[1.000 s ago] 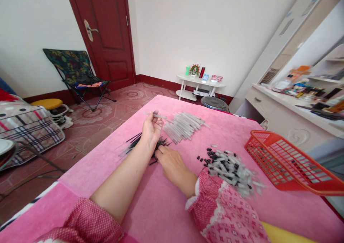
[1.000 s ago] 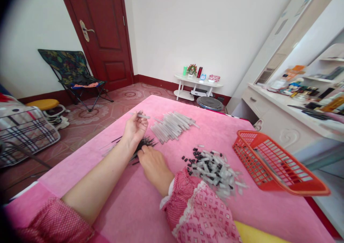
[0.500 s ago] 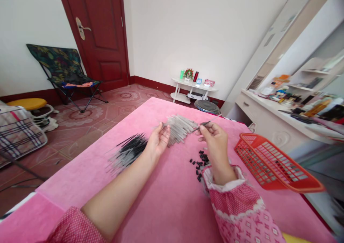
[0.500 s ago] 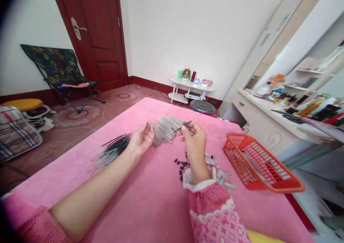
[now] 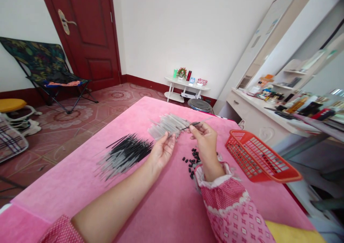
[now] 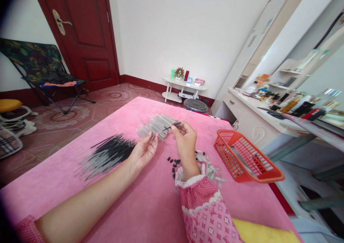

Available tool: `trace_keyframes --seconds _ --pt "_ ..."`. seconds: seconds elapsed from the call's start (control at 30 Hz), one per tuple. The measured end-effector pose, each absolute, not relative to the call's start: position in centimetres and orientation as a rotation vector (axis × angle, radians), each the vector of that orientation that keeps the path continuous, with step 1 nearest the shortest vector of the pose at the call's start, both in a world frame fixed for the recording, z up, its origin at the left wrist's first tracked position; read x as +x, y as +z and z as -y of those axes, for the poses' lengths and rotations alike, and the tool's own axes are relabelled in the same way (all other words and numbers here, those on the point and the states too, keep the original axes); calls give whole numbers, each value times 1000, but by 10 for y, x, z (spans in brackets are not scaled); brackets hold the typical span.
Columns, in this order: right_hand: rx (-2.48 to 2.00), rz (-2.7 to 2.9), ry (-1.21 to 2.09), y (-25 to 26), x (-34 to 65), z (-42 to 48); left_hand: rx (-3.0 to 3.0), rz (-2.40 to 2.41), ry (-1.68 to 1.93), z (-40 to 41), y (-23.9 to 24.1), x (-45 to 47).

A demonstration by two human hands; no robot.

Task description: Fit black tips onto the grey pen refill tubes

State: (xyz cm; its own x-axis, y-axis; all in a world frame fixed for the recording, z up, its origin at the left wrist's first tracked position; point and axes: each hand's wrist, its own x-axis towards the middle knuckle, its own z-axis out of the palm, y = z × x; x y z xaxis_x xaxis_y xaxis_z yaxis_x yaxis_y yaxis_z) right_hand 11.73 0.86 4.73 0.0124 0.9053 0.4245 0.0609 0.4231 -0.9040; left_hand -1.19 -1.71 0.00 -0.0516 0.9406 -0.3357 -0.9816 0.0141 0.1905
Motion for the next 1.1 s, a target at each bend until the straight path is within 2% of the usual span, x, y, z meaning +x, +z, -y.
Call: trace_keyframes --seconds 0.37,0.6,0.77,0.83,0.97,1.1 --pt "-1074 1823 951 43 133 -18 -60 -418 1556 18 -6 -16" --pt "-1524 2498 622 28 142 -15 -55 -428 1602 14 -8 -21" --pt "-1697 2665 264 26 123 0 -13 -440 1616 14 -8 -19" --pt "-1692 2651 237 23 122 0 8 -444 1618 14 -9 -20" --pt "-1554 2390 435 18 128 -14 56 -469 1627 14 -13 -20" --pt "-1196 1771 889 24 130 -22 124 -506 1640 13 -17 -21"
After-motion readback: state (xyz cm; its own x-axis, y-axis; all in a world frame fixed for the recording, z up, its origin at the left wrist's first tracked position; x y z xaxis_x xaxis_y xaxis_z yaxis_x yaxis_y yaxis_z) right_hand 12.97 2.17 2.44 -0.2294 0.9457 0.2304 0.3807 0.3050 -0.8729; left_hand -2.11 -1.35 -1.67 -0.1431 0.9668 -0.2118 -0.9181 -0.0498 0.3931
